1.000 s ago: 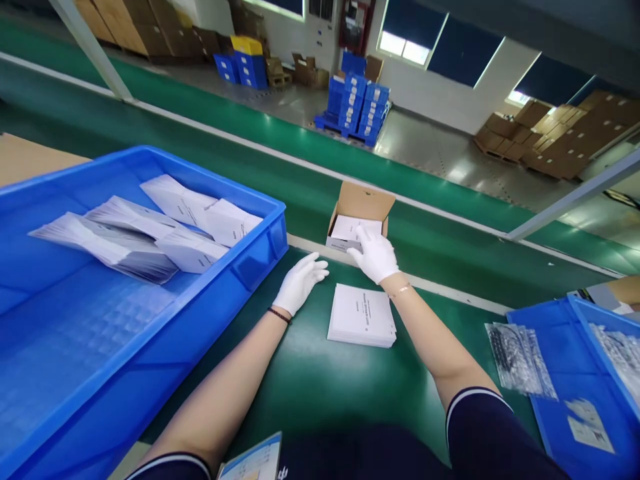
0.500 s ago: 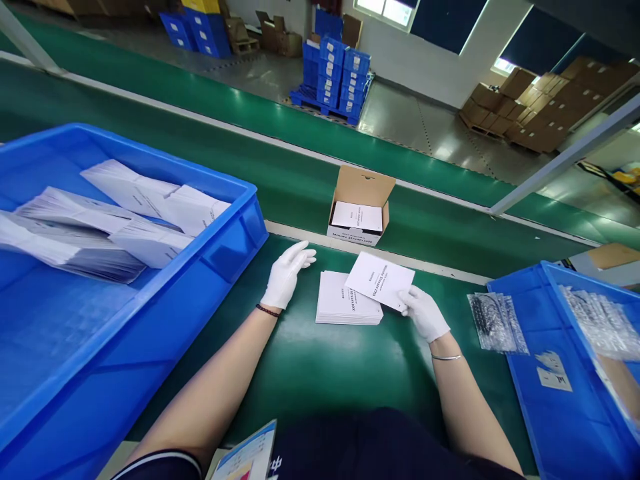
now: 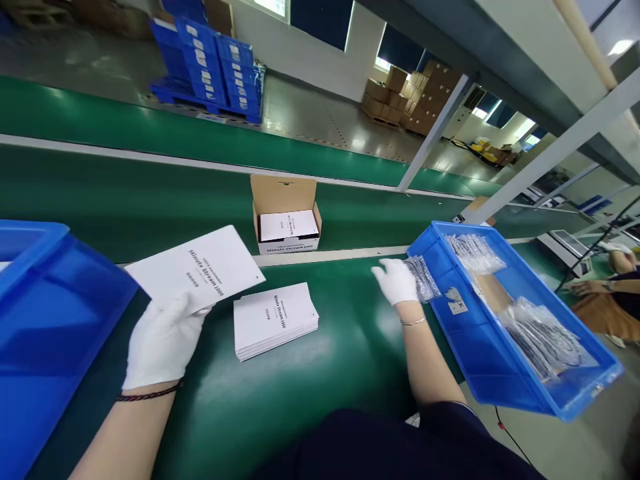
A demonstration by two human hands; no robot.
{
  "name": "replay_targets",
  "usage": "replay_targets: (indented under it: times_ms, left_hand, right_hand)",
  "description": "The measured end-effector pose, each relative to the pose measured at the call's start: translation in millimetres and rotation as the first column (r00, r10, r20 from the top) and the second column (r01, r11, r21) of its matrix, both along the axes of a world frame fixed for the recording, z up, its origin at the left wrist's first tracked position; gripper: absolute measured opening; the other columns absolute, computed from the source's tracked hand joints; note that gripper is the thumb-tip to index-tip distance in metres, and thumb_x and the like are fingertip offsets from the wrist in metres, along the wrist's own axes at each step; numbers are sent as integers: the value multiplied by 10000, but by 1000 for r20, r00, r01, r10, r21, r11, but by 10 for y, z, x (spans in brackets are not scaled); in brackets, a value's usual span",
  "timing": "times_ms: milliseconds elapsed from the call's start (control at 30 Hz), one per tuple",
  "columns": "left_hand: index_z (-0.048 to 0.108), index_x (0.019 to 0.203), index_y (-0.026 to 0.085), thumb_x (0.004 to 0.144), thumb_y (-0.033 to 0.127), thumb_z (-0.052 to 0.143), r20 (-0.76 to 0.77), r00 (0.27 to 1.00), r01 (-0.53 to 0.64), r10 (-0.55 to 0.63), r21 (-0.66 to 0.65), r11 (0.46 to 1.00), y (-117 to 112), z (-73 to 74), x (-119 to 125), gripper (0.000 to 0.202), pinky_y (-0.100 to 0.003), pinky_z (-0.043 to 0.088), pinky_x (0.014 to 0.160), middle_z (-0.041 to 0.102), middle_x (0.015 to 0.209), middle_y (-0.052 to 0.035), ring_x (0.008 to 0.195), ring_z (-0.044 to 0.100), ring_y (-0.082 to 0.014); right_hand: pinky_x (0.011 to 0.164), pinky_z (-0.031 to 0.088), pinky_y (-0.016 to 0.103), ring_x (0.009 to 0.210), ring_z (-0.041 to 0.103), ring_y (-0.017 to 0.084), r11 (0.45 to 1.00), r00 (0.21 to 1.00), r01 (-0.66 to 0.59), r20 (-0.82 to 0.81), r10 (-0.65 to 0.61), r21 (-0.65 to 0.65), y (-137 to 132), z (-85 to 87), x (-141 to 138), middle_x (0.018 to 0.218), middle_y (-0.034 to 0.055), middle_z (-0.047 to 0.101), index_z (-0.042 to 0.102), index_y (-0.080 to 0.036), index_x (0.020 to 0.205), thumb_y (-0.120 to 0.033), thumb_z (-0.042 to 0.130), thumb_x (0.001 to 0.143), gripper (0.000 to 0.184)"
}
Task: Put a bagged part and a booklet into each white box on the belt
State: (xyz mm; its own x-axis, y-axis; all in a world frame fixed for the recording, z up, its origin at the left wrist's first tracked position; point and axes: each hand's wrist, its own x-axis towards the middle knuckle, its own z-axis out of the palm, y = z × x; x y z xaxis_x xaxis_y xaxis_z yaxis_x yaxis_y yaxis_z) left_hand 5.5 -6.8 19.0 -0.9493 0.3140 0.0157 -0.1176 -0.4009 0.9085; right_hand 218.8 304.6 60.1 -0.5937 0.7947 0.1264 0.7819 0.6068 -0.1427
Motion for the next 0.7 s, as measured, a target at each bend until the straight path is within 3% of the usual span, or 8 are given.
replay_targets:
  times_ms: [67,133,300,400,500,567,600,700]
  left_hand:
    - [636,1205,273,603,324,849,94,996,1,-13,131,991,37,80,8,641,-529,287,1166,484,1434,-30,1350,405,-312]
    - [662,1159,269,580,315,862,142,990,-11,-11,153,988,77,127,44,614,-534,236,1188,501,1419,-27,1352,396,-319]
    - [684,1107,319,604,338,853,157,988,-16,4,77,997,101,70,78,531,-594,168,1188,568,1347,9,1336,411,-334]
    - [689,1083,337,606,347,847,146,989,-41,36,29,999,40,-16,25,503,-628,165,1175,570,1343,30,1344,396,-350]
    - [677,1091,330,661,317,804,112,992,-64,62,16,998,-18,-103,-47,448,-598,212,1175,552,1365,39,1348,398,-336]
    - [664,1113,292,702,295,770,118,989,-90,88,9,996,-33,-155,-88,424,-568,256,1167,550,1370,12,1330,426,-324]
    - [654,1131,274,723,284,750,131,987,-98,97,3,995,-34,-178,-105,420,-551,292,1155,551,1369,-3,1319,442,-317]
    - [626,1177,246,768,251,699,169,979,-110,110,-13,994,-28,-234,-143,416,-430,486,1013,556,1364,-24,1282,488,-286]
  right_hand:
    - [854,468,398,1041,575,314,961,956,250,126,-264,119,324,16,327,1104,165,598,649,-162,1145,-444,572,909,376]
    - [816,473,407,1025,567,345,911,890,367,215,-403,189,514,-14,577,1087,196,572,643,-119,1114,-494,619,869,449]
    - [805,461,413,1010,560,350,926,887,326,275,-370,192,545,-113,753,1066,204,554,654,-101,1006,-460,694,808,412]
    - [800,458,396,968,579,318,949,935,308,165,-315,64,534,-111,702,1019,173,588,642,-124,889,-369,678,799,263]
    - [774,473,356,834,606,250,925,934,287,-143,-329,-249,543,-118,610,824,84,618,578,-162,822,-352,655,766,212]
    - [762,498,353,818,617,241,871,846,121,-410,-341,-476,499,-149,506,797,60,624,556,-173,850,-385,673,708,281]
    - [778,511,358,863,626,245,828,774,-35,-539,-332,-560,454,-171,438,859,67,640,560,-175,897,-396,679,685,329]
    - [892,517,363,1056,608,222,599,515,-519,-783,-350,-609,234,-242,188,1133,67,629,561,-214,1073,-427,660,695,444]
